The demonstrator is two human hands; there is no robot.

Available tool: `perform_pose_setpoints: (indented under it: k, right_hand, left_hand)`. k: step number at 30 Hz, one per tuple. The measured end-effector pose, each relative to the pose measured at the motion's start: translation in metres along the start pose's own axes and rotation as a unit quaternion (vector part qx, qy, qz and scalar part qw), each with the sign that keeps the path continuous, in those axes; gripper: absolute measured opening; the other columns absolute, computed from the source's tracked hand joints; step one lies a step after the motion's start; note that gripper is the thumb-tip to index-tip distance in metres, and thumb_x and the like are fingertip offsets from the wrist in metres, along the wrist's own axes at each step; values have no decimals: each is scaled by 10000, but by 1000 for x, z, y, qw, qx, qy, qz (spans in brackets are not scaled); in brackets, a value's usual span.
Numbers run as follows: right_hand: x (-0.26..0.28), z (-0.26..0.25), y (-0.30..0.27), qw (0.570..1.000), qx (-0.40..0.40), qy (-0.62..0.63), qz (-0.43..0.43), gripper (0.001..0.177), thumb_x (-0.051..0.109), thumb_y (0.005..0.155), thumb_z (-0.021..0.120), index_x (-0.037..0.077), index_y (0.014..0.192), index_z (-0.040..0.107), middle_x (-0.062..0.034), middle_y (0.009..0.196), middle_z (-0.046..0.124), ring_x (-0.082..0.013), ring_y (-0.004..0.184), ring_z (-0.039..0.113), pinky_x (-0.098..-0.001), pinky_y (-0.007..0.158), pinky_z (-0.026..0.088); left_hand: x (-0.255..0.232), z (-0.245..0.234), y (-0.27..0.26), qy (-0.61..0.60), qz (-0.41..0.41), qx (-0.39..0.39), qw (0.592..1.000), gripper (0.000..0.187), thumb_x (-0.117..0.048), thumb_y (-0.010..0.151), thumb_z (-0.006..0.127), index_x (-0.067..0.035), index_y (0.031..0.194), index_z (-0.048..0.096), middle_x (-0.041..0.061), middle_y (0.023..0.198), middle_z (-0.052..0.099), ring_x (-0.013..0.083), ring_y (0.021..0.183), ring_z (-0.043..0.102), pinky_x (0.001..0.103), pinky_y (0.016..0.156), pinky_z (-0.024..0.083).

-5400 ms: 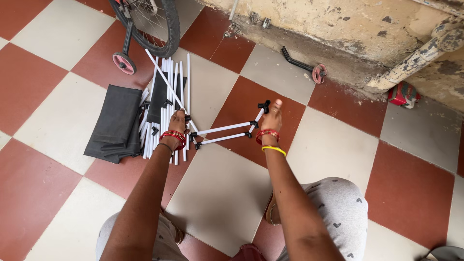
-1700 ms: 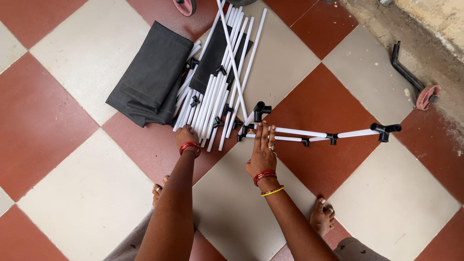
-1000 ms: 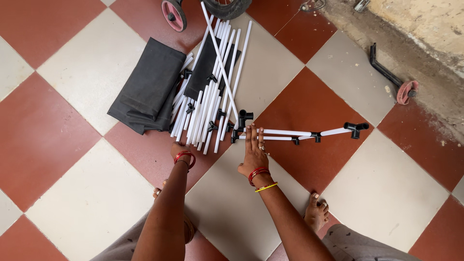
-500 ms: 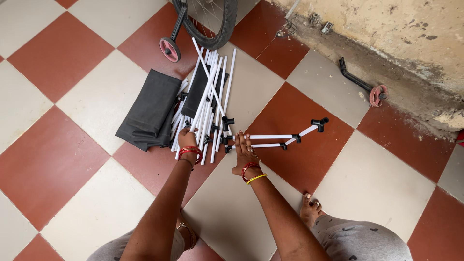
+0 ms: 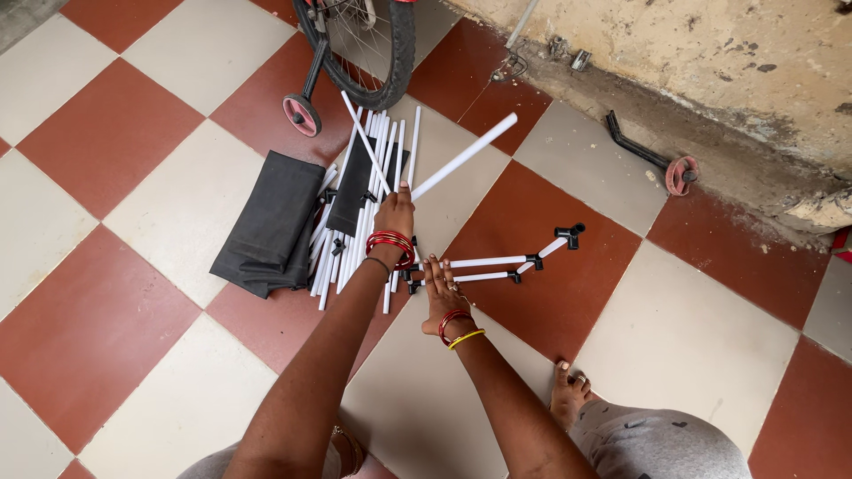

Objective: The person assembles a rack frame by inserting pipes into plastic corner connectors by hand.

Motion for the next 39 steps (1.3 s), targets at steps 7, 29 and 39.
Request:
perform_pose_setpoints:
  k: [7,29,39]
  right_hand:
    - [-3,3,0,1000,9,19,-1,1318,34,627,726,181,1623,-124,-17,1727,-127,-293,1592,-97,-438,1270,188]
    - [-16,-151,6,580,-171,796,31,499,135,933,698,128,1392,501,-50,1136,662,-151,1057,698,-338,888,602]
    - [-60,-94,26,519,-199,827,84,164,145,1005,641,33,1123,636,-51,1009,684,-170,897,719,-284,811,624]
  left_hand:
    - [-21,-4,-14,185,130,-72,972,566,-429,1081,349,26,979,670,273,1015,704,457,951,667,538,856,512]
    - [-21,-7,-53,160,38,25,986,574,-466,1060,319,-65,909,702,145,774,683,297,735,685,454,742,526]
    - [-14,-10,-42,68,107,-16,992,541,-429,1053,312,-104,1072,744,123,950,707,289,899,661,403,845,500]
Point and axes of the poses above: each hand's wrist, its own y-axis towards the middle knuckle, its own z-axis out of the palm, x = y × z, the point moved 10 cm from there along y, towards the middle knuckle
